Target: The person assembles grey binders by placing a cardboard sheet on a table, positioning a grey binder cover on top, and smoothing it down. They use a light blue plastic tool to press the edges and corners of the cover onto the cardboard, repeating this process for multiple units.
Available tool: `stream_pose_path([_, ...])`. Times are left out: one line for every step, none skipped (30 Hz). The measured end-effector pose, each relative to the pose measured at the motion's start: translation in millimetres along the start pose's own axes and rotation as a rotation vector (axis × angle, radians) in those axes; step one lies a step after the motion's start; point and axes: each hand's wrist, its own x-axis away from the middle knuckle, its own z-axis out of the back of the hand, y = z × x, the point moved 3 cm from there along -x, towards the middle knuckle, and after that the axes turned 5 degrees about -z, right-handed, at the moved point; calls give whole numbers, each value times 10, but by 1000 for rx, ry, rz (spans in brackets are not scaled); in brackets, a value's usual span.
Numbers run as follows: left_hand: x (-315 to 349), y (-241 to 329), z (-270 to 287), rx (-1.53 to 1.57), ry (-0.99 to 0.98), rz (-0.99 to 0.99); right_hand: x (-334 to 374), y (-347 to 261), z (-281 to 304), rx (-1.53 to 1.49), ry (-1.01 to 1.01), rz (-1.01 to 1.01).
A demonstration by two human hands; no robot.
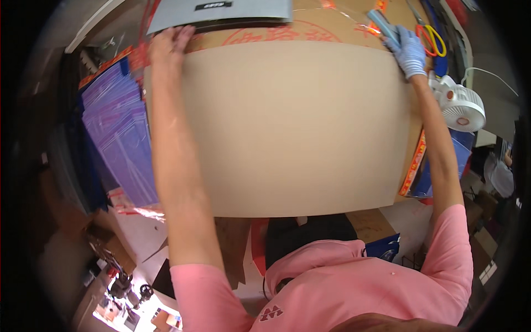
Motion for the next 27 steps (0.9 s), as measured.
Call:
stream_pose_path([10,164,-257,592,327,329,10,32,-65,-4,2,-15])
stream_pose_path([76,201,-230,158,37,-32,-8,3,-62,-13,13,-12])
stream_pose_path([63,177,-189,402,181,148,-19,-24,-60,-12,23,-9])
stream_pose_path([5,134,-186,655,320,325,-37,-40,-43,-17,15,3])
stream_pose_path([-10,121,-144,671,387,305,-52,-65,-27,-23,7,15])
stream_pose_path([-14,137,-131,681,443,291,-19,-98,-10,-30,-9,16])
stream_pose_path([17,154,-92,687,501,274,-12,-123,42,-2,31,17])
stream_pose_path([72,195,-21,631,469,232,-42,-127,124,24,71,18])
stream_pose_path([195,361,-70,562,405,211,50,-75,166,56,86,-11])
stream_pose_path([375,480,-71,485,335,193,155,-112,249,-102,160,20])
stream_pose_path([650,514,144,249,408,124,299,-319,350,-252,204,123])
stream_pose_path([902,498,360,26,455,43,498,-527,496,-386,259,210])
stream_pose_path([1145,421,581,-96,366,63,796,-803,604,-425,233,216])
stream_pose_path([1444,402,670,-471,528,27,1132,-1076,735,-452,215,213])
stream_pose_path([1753,263,911,-841,508,45,1399,-1342,848,-495,123,225])
stream_pose_path([2060,175,1062,-951,387,132,1656,-1574,914,-543,36,246])
stream_pose_path([2327,139,1116,-1039,323,204,1958,-1782,887,-566,-28,204])
stream_pose_path([2540,7,1181,-1090,264,254,2197,-1962,869,-597,-100,172])
stream_pose_path([2732,-84,1277,-1149,207,315,2332,-2096,906,-535,-127,161])
stream_pose_path([2857,-88,1272,-1127,179,363,2457,-2214,940,-477,-157,155])
stream_pose_path([2921,-82,1225,-1101,153,402,2534,-2305,962,-417,-178,145])
stream_pose_path([2946,-46,1168,-1100,125,390,2564,-2354,960,-413,-162,122])
stream_pose_path([2969,-5,1106,-1091,96,380,2581,-2375,942,-402,-146,100])
stream_pose_path([2979,18,1052,-1073,65,370,2580,-2360,936,-383,-129,80])
stream_pose_path([2979,31,1058,-1074,68,360,2582,-2371,956,-374,-105,90])
stream_pose_path([2976,41,1075,-1074,71,350,2578,-2389,967,-366,-100,89])
stream_pose_path([2970,54,1076,-1073,73,341,2576,-2397,968,-356,-96,88])
